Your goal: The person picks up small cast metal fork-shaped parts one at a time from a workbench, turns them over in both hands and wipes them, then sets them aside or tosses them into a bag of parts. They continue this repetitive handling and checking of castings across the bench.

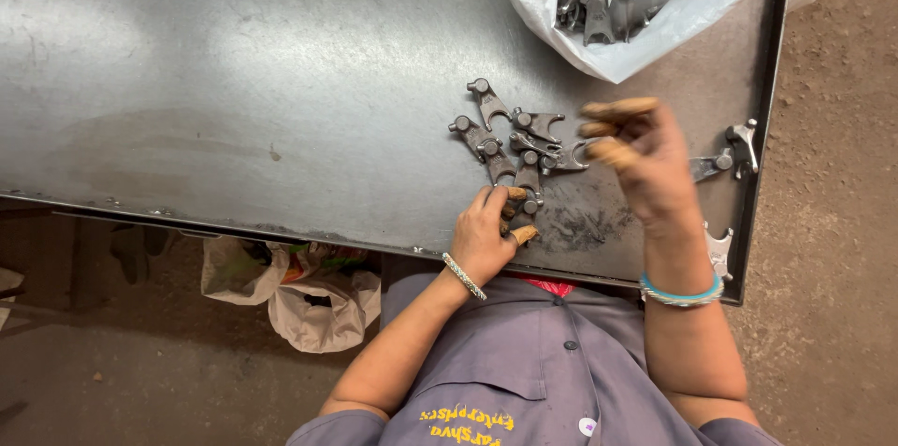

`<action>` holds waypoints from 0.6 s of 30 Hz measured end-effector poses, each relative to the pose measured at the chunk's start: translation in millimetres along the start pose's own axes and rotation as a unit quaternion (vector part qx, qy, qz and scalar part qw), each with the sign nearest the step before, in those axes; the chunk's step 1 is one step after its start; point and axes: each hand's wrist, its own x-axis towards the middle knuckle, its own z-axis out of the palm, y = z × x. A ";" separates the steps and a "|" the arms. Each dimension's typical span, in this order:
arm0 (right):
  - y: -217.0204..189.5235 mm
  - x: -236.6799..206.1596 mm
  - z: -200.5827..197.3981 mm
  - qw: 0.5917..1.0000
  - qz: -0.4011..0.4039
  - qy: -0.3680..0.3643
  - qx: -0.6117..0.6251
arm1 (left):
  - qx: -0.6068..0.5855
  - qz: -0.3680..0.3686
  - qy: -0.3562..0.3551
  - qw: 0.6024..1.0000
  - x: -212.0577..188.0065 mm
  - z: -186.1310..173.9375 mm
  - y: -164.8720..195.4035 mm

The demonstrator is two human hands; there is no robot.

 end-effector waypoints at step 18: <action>60.4 -79.3 -23.9 0.997 -0.020 0.011 -0.080 | -0.078 -0.047 0.006 0.996 6.0 13.7 1.0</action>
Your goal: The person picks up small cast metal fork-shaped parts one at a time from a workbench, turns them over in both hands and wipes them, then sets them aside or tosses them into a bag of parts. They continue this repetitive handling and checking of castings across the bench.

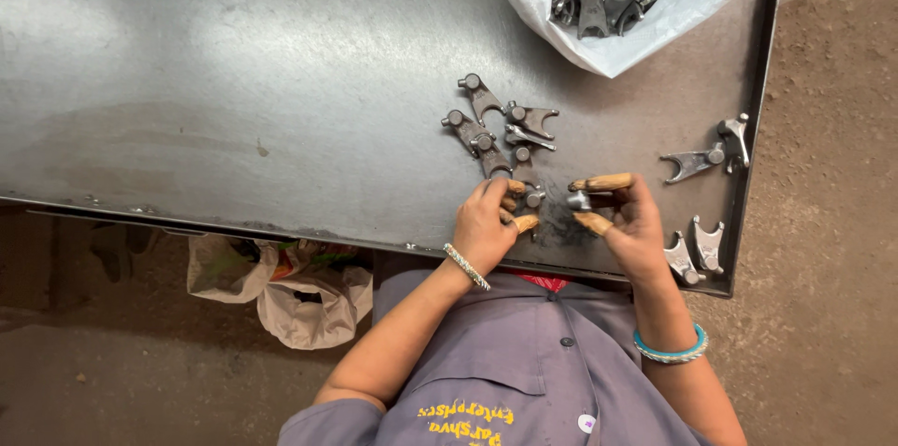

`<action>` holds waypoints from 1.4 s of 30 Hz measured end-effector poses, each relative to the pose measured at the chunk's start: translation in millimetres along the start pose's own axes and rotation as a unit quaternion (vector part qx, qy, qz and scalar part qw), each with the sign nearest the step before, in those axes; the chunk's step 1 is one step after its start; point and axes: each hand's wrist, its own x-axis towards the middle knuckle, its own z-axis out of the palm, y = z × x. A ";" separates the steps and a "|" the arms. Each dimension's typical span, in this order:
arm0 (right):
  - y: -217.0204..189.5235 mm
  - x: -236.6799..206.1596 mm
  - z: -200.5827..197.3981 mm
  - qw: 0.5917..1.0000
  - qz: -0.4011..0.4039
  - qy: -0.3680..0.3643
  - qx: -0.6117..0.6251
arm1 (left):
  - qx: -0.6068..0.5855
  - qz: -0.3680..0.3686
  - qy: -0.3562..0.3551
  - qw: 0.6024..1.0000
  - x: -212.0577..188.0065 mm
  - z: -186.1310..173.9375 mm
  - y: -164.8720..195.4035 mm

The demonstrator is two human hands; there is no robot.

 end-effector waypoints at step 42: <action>7.4 -9.5 -1.1 0.959 0.263 -0.037 0.104 | -0.372 -0.108 -0.092 0.917 -0.2 -0.1 -36.1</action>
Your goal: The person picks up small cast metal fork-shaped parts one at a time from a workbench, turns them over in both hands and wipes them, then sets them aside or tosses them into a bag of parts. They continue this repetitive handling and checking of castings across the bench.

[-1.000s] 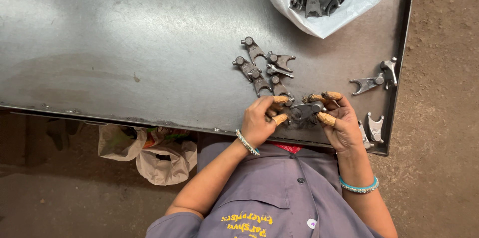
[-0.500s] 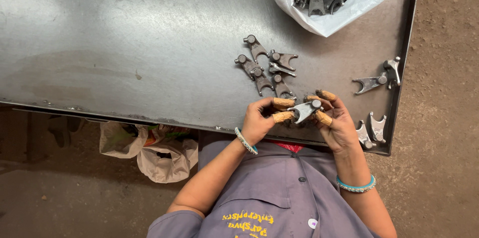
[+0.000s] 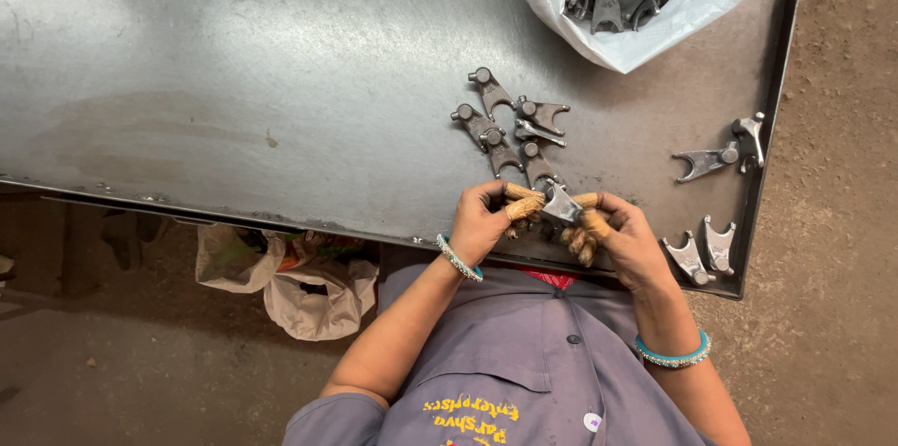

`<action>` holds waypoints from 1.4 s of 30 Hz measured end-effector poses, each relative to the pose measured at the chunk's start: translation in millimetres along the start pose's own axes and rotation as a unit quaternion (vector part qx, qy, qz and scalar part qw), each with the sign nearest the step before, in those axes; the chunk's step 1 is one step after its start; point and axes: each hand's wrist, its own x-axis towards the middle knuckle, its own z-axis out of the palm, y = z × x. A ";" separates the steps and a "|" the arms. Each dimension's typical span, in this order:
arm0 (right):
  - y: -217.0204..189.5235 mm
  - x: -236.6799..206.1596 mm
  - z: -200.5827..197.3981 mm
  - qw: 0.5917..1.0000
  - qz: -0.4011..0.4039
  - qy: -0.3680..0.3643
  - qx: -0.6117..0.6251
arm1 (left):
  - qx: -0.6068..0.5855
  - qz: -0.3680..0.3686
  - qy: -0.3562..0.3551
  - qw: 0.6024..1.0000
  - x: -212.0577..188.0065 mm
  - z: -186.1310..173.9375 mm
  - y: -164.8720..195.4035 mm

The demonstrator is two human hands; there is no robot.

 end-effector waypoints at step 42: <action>-12.4 9.8 -3.3 0.985 -0.037 -0.019 0.170 | 0.330 0.179 0.190 0.907 -5.8 4.6 45.5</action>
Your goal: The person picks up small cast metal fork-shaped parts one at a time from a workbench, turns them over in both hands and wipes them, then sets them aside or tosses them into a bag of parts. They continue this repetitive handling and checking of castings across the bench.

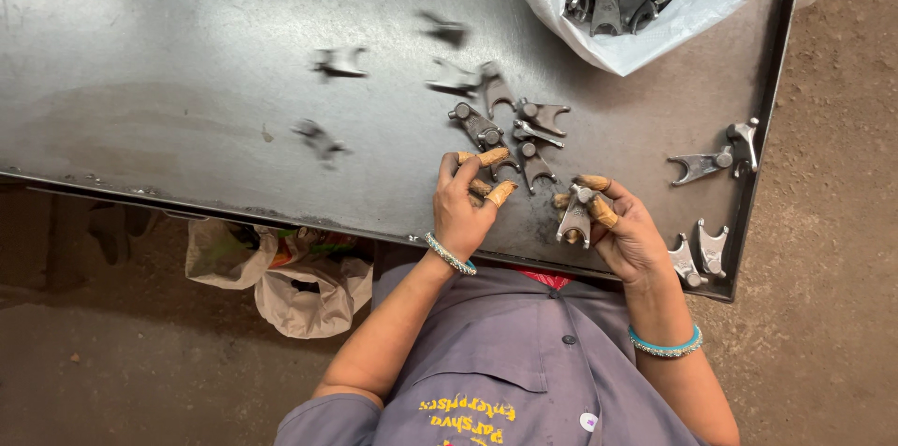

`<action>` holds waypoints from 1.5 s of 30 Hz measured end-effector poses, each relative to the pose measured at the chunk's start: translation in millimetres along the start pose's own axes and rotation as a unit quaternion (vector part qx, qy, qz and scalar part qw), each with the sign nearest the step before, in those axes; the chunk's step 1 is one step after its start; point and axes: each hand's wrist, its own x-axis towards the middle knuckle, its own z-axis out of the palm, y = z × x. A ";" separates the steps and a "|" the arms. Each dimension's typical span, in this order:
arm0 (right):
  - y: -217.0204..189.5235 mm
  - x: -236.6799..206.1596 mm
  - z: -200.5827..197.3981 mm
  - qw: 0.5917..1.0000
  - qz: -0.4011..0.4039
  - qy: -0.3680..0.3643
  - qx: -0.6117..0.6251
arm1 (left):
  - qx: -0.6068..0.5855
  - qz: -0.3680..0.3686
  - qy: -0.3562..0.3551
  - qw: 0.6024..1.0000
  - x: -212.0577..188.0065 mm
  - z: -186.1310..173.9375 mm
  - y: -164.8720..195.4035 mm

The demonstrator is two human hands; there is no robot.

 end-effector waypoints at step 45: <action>4.3 -5.8 -17.0 0.995 -0.099 0.000 0.011 | 0.301 0.091 -0.139 0.939 179.5 85.4 15.2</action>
